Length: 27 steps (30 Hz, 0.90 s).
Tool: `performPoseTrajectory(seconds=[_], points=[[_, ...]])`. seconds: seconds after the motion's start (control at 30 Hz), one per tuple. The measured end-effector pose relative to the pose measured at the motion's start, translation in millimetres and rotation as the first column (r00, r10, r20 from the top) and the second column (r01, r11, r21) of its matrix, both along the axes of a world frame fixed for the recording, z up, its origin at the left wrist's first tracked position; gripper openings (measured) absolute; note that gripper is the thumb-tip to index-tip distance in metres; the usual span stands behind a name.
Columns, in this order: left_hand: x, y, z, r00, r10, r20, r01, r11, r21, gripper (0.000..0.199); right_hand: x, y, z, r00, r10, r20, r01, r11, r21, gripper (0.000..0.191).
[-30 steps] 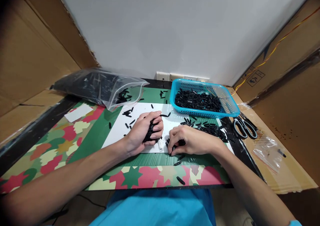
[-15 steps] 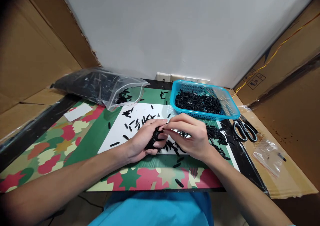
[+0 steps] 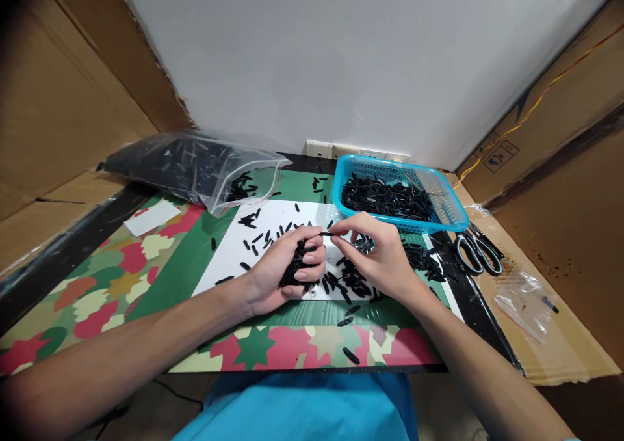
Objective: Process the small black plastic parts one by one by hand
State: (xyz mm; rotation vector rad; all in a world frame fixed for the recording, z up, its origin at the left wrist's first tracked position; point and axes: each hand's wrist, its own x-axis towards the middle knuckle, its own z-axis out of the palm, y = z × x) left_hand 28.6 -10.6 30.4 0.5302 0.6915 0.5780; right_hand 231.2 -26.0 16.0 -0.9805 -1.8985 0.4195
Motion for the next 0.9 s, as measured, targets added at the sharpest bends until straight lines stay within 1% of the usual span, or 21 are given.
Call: performPoseTrajectory(seconds=[0.2, 0.3, 0.63, 0.9], points=[[-0.7, -2.5, 3.5, 0.999, -0.008, -0.04, 0.011, 0.998, 0.067, 0.036, -0.4, 2.9, -5.1, 0.997, -0.027, -0.068, 0.02, 0.994, -0.104, 0.006], [-0.9, -2.6, 4.0, 0.999, -0.011, -0.046, 0.014, 0.997, 0.081, 0.036, 0.1, 2.6, -4.8, 0.995, -0.03, -0.093, 0.018, 0.992, -0.129, 0.006], [-0.8, -0.6, 0.6, 0.999, -0.011, -0.036, 0.014, 0.998, 0.06, 0.037, 1.6, 1.7, -3.6, 0.996, 0.004, -0.092, -0.014, 0.994, -0.106, 0.005], [-0.7, -0.2, 0.8, 0.999, -0.002, -0.045, 0.005, 0.999, 0.05, 0.037, 2.5, 4.2, -5.6, 0.996, 0.029, -0.085, -0.03, 0.999, -0.013, 0.006]])
